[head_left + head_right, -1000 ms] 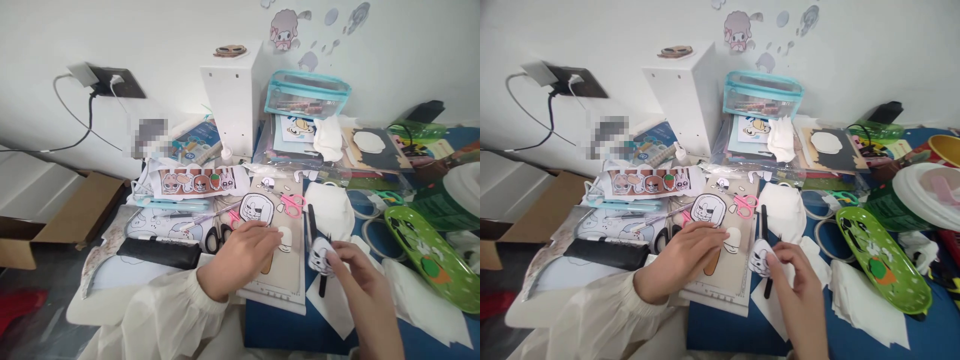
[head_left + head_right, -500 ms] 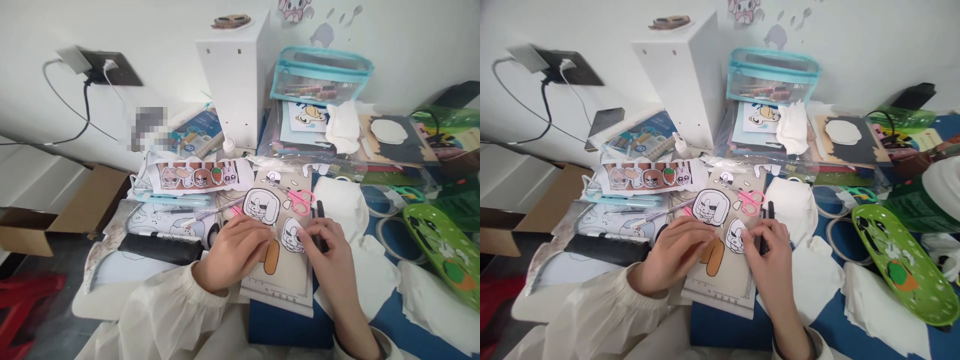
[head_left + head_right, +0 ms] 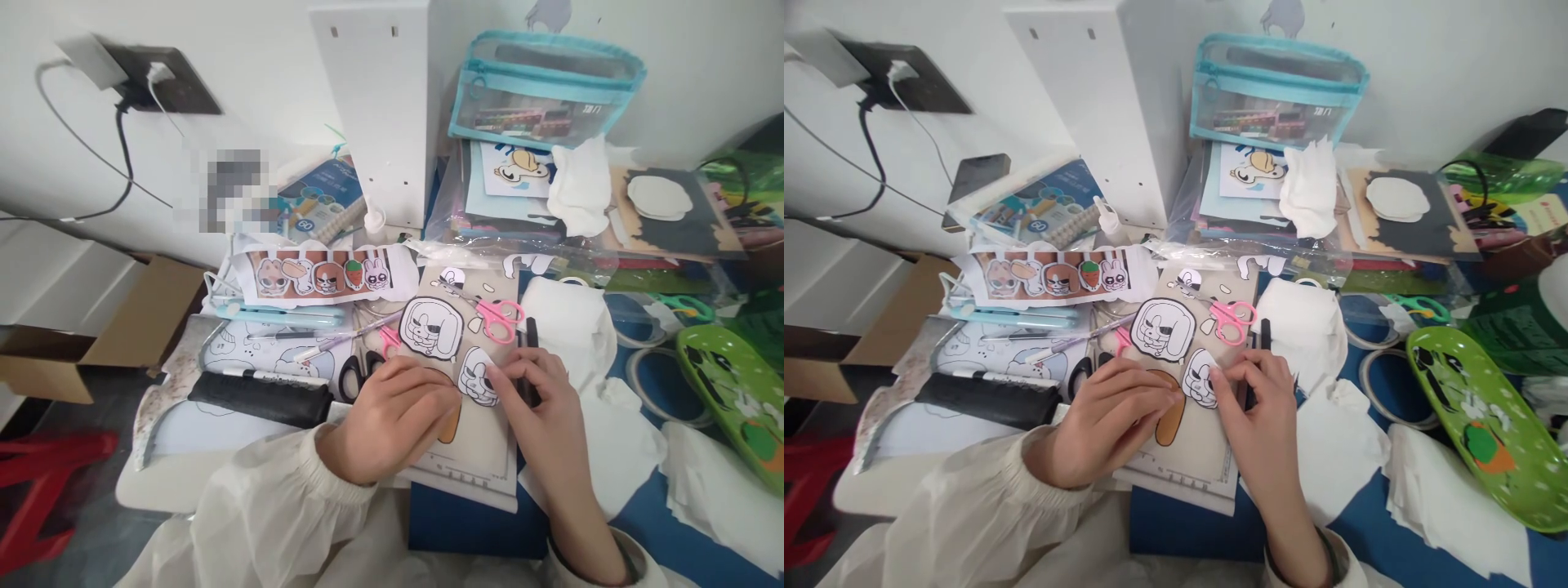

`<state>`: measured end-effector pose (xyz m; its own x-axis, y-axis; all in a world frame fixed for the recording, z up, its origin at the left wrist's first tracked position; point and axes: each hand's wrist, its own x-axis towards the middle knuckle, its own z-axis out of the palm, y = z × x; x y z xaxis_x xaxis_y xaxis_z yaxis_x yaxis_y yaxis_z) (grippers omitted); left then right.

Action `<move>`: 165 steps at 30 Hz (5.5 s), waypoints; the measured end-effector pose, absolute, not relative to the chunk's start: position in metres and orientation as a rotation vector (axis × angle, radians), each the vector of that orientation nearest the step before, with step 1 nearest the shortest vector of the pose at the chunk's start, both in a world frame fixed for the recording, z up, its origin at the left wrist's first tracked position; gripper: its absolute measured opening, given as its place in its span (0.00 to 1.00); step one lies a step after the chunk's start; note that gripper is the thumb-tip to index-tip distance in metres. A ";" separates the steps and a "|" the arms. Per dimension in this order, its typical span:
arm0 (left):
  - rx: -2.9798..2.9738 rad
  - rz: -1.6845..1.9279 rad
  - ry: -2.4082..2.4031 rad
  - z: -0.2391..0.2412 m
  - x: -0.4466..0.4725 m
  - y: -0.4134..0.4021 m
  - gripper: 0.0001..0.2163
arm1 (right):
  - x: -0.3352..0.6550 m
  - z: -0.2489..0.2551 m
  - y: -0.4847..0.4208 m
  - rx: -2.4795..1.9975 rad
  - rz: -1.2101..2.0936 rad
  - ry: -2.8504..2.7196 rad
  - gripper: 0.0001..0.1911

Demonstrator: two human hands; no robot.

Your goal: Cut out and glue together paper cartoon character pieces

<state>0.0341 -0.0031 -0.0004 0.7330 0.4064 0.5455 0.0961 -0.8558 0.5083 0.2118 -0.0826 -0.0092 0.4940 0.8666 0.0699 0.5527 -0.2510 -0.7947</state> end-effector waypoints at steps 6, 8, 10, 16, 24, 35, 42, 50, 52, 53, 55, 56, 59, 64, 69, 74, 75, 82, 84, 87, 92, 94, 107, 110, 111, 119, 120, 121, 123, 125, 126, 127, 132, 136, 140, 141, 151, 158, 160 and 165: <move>2.484 0.927 0.374 -0.001 0.035 -0.006 0.07 | 0.212 -0.009 -0.084 -1.928 0.502 -1.174 0.12; 2.525 0.921 0.364 -0.001 0.036 -0.007 0.07 | 0.212 -0.009 -0.084 -1.926 0.506 -1.173 0.12; 2.588 0.926 0.331 -0.002 0.036 -0.009 0.06 | 0.212 -0.009 -0.084 -1.922 0.505 -1.172 0.12; 2.764 0.943 0.199 0.000 0.038 -0.016 0.06 | 0.212 -0.009 -0.083 -1.908 0.467 -1.178 0.13; 2.793 0.971 0.184 0.000 0.039 -0.019 0.08 | 0.207 -0.007 -0.085 -1.928 0.326 -1.159 0.13; 2.736 1.009 0.226 -0.003 0.038 -0.018 0.06 | 0.205 -0.007 -0.084 -1.923 0.294 -1.205 0.13; 2.724 1.015 0.232 -0.006 0.038 -0.019 0.05 | 0.204 -0.007 -0.084 -1.919 0.295 -1.190 0.13; 2.723 1.012 0.250 -0.007 0.038 -0.018 0.04 | 0.207 -0.008 -0.086 -1.932 0.323 -1.164 0.13; 2.728 1.001 0.251 -0.006 0.038 -0.018 0.05 | 0.208 -0.008 -0.087 -1.933 0.339 -1.164 0.13; 2.729 1.004 0.248 -0.006 0.038 -0.018 0.05 | 0.209 -0.009 -0.087 -1.933 0.347 -1.165 0.13; 2.730 1.014 0.243 -0.006 0.038 -0.018 0.05 | 0.209 -0.009 -0.087 -1.929 0.360 -1.172 0.13; 2.731 1.021 0.240 -0.005 0.039 -0.018 0.05 | 0.209 -0.010 -0.087 -1.927 0.364 -1.175 0.12; 2.741 1.031 0.245 -0.005 0.039 -0.018 0.05 | 0.209 -0.010 -0.088 -1.922 0.370 -1.186 0.12; 2.763 0.982 0.261 -0.005 0.038 -0.019 0.07 | 0.210 -0.009 -0.089 -1.917 0.375 -1.195 0.11; 2.744 1.002 0.252 -0.005 0.039 -0.019 0.06 | 0.211 -0.010 -0.089 -1.918 0.380 -1.194 0.11; 2.762 1.008 0.264 -0.004 0.040 -0.019 0.06 | 0.211 -0.010 -0.089 -1.916 0.378 -1.203 0.11; 2.761 1.016 0.262 -0.004 0.040 -0.019 0.07 | 0.210 -0.010 -0.089 -1.915 0.377 -1.205 0.11; 2.757 1.019 0.240 -0.003 0.040 -0.018 0.07 | 0.210 -0.010 -0.089 -1.911 0.372 -1.216 0.11; 2.768 1.006 0.233 -0.002 0.040 -0.018 0.07 | 0.210 -0.010 -0.088 -1.909 0.373 -1.218 0.11; 2.809 0.976 0.237 -0.002 0.041 -0.020 0.07 | 0.210 -0.010 -0.088 -1.908 0.372 -1.218 0.11; 2.822 0.953 0.255 -0.004 0.042 -0.020 0.07 | 0.210 -0.010 -0.089 -1.908 0.377 -1.218 0.10; 2.816 0.960 0.248 -0.005 0.042 -0.020 0.06 | 0.210 -0.010 -0.089 -1.911 0.381 -1.216 0.10; 2.807 0.926 0.246 -0.005 0.041 -0.021 0.06 | 0.224 -0.012 -0.093 -1.863 0.511 -1.290 0.04; 2.810 0.914 0.250 -0.006 0.042 -0.020 0.06 | 0.228 -0.014 -0.095 -1.840 0.530 -1.305 0.03; 2.810 0.920 0.253 -0.006 0.043 -0.020 0.05 | 0.228 -0.014 -0.095 -1.833 0.537 -1.309 0.03; 2.760 0.921 0.295 -0.006 0.044 -0.020 0.04 | 0.232 -0.013 -0.095 -1.796 0.585 -1.327 0.02; 2.746 0.916 0.303 -0.006 0.044 -0.020 0.04 | 0.233 -0.013 -0.095 -1.795 0.588 -1.324 0.02; 2.732 0.908 0.313 -0.006 0.044 -0.020 0.04 | 0.233 -0.013 -0.095 -1.794 0.591 -1.323 0.02; 2.715 0.890 0.330 -0.006 0.044 -0.020 0.05 | 0.233 -0.012 -0.096 -1.792 0.595 -1.320 0.03; 2.712 0.881 0.341 -0.007 0.044 -0.020 0.05 | 0.233 -0.013 -0.096 -1.792 0.597 -1.323 0.03; 2.713 0.875 0.345 -0.007 0.043 -0.020 0.06 | 0.233 -0.013 -0.096 -1.793 0.594 -1.327 0.03; 2.716 0.865 0.347 -0.007 0.043 -0.020 0.06 | 0.233 -0.013 -0.096 -1.794 0.589 -1.332 0.04; 2.718 0.845 0.344 -0.006 0.044 -0.020 0.06 | 0.233 -0.015 -0.096 -1.786 0.536 -1.376 0.03; 2.658 0.803 0.374 -0.001 0.044 -0.018 0.06 | 0.231 -0.015 -0.095 -1.786 0.447 -1.433 0.03; 2.553 0.838 0.401 0.001 0.043 -0.018 0.07 | 0.226 -0.014 -0.095 -1.796 0.251 -1.514 0.03; 2.536 0.838 0.412 0.001 0.042 -0.018 0.07 | 0.224 -0.013 -0.095 -1.799 0.193 -1.540 0.03; 1.522 0.727 0.829 0.025 0.041 -0.027 0.04 | 0.216 -0.011 -0.098 -1.865 -0.266 -1.705 0.07; 0.908 0.548 0.844 0.033 0.042 -0.018 0.07 | 0.215 -0.008 -0.097 -1.892 -0.358 -1.774 0.09; 0.841 0.522 0.858 0.033 0.041 -0.017 0.07 | 0.217 -0.010 -0.096 -1.903 -0.377 -1.784 0.11; 0.782 0.507 0.856 0.034 0.039 -0.018 0.08 | 0.218 -0.008 -0.099 -1.929 -0.431 -1.767 0.16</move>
<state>0.0389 -0.0177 0.0338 0.5676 0.6747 -0.4718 -0.0898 0.6204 0.7791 0.2179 -0.0994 -0.0082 0.1143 0.8359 0.5369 0.9893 -0.0462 -0.1387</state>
